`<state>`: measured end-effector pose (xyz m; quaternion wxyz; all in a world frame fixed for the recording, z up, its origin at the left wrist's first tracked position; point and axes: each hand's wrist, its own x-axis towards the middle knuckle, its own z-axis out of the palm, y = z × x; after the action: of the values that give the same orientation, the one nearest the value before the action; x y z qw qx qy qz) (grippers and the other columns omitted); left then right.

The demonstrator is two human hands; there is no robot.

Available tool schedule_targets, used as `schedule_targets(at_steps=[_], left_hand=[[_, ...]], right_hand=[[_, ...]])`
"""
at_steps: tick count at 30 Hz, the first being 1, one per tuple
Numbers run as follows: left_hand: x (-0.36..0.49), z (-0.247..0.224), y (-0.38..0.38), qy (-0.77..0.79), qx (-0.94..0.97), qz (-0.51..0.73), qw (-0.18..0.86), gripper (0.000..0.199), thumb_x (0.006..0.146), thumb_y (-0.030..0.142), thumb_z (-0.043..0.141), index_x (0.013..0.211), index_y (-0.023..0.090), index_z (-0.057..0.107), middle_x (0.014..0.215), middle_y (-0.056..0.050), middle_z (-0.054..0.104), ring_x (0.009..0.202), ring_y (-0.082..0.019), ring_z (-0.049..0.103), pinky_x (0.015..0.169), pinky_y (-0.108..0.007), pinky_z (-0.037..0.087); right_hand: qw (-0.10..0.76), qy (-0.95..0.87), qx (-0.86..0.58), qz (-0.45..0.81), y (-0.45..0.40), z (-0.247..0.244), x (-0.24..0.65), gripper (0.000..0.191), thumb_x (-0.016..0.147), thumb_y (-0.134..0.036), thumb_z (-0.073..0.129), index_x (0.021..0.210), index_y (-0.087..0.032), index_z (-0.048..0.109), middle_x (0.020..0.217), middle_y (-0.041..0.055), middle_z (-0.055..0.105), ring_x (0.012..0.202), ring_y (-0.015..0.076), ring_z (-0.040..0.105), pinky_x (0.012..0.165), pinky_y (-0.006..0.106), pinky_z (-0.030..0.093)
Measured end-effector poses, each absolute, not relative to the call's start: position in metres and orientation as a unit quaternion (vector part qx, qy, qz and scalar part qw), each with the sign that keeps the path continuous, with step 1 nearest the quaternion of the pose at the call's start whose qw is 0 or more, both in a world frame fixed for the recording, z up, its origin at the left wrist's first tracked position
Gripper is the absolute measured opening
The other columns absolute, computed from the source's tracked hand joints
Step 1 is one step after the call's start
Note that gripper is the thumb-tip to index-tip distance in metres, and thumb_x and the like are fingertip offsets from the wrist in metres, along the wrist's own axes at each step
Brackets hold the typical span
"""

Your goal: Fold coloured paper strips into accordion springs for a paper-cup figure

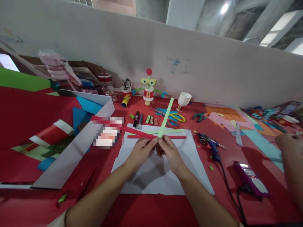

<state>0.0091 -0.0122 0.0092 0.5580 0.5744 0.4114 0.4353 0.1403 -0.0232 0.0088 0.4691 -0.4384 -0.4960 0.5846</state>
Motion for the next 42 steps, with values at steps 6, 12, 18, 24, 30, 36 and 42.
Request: schedule_targets(at_steps=[6, 12, 18, 24, 30, 36, 42], left_hand=[[0.0109, 0.0071, -0.0136, 0.430, 0.518, 0.446, 0.590, 0.043, 0.078, 0.048, 0.056, 0.048, 0.018, 0.047, 0.048, 0.004, 0.036, 0.049, -0.010, 0.032, 0.049, -0.026, 0.025], [0.0126, 0.0064, -0.0155, 0.369, 0.458, 0.474, 0.656, 0.038, 0.077, 0.043, 0.060, 0.049, 0.018, 0.052, 0.050, 0.002, 0.043, 0.054, -0.012, 0.038, 0.056, -0.026, 0.032], [0.0098, 0.0066, -0.0141, 0.342, 0.473, 0.463, 0.667, 0.034, 0.082, 0.040, 0.056, 0.056, 0.017, 0.059, 0.057, -0.001, 0.052, 0.061, -0.014, 0.047, 0.064, -0.028, 0.037], [0.0085, 0.0100, -0.0136, 0.392, 0.508, 0.471, 0.606, 0.031, 0.080, 0.035, 0.057, 0.054, 0.018, 0.057, 0.056, 0.000, 0.052, 0.060, -0.014, 0.048, 0.063, -0.026, 0.038], [0.0102, 0.0061, -0.0148, 0.460, 0.536, 0.454, 0.543, 0.035, 0.082, 0.040, 0.053, 0.054, 0.019, 0.056, 0.056, 0.001, 0.051, 0.058, -0.014, 0.046, 0.059, -0.026, 0.036], [0.0099, 0.0038, -0.0143, 0.453, 0.561, 0.445, 0.531, 0.033, 0.084, 0.039, 0.050, 0.059, 0.019, 0.057, 0.060, 0.000, 0.055, 0.061, -0.015, 0.048, 0.062, -0.027, 0.037], [0.0116, 0.0049, -0.0126, 0.413, 0.509, 0.472, 0.589, 0.031, 0.083, 0.038, 0.053, 0.059, 0.018, 0.055, 0.058, 0.001, 0.052, 0.061, -0.014, 0.046, 0.062, -0.027, 0.037]], right_hand=[[0.496, -0.527, -0.443, 0.528, -0.0240, 0.0077, 0.1430, 0.030, 0.084, -0.041, 0.053, 0.065, -0.021, 0.044, 0.052, -0.0072, 0.039, 0.048, 0.0087, 0.032, 0.047, 0.023, 0.026], [0.514, -0.484, -0.416, 0.573, -0.0267, 0.0112, 0.1400, 0.033, 0.082, -0.044, 0.055, 0.063, -0.021, 0.041, 0.048, -0.0078, 0.039, 0.044, 0.0083, 0.029, 0.045, 0.023, 0.023], [0.519, -0.486, -0.428, 0.558, -0.0244, 0.0127, 0.1410, 0.033, 0.079, -0.044, 0.058, 0.062, -0.021, 0.043, 0.048, -0.0077, 0.039, 0.045, 0.0083, 0.030, 0.045, 0.023, 0.023], [0.503, -0.507, -0.428, 0.553, -0.0246, 0.0134, 0.1425, 0.031, 0.082, -0.040, 0.055, 0.062, -0.021, 0.043, 0.049, -0.0075, 0.039, 0.046, 0.0086, 0.030, 0.046, 0.023, 0.024], [0.533, -0.484, -0.424, 0.550, -0.0263, 0.0116, 0.1379, 0.023, 0.087, -0.038, 0.050, 0.072, -0.021, 0.048, 0.056, -0.0059, 0.046, 0.051, 0.0096, 0.040, 0.052, 0.024, 0.032], [0.551, -0.473, -0.416, 0.547, -0.0243, 0.0098, 0.1382, 0.013, 0.084, -0.031, 0.057, 0.078, -0.020, 0.054, 0.060, -0.0048, 0.051, 0.052, 0.0093, 0.046, 0.052, 0.023, 0.036], [0.554, -0.454, -0.410, 0.565, -0.0239, 0.0101, 0.1386, 0.010, 0.082, -0.029, 0.059, 0.080, -0.019, 0.058, 0.059, -0.0040, 0.056, 0.053, 0.0091, 0.049, 0.051, 0.023, 0.037]])
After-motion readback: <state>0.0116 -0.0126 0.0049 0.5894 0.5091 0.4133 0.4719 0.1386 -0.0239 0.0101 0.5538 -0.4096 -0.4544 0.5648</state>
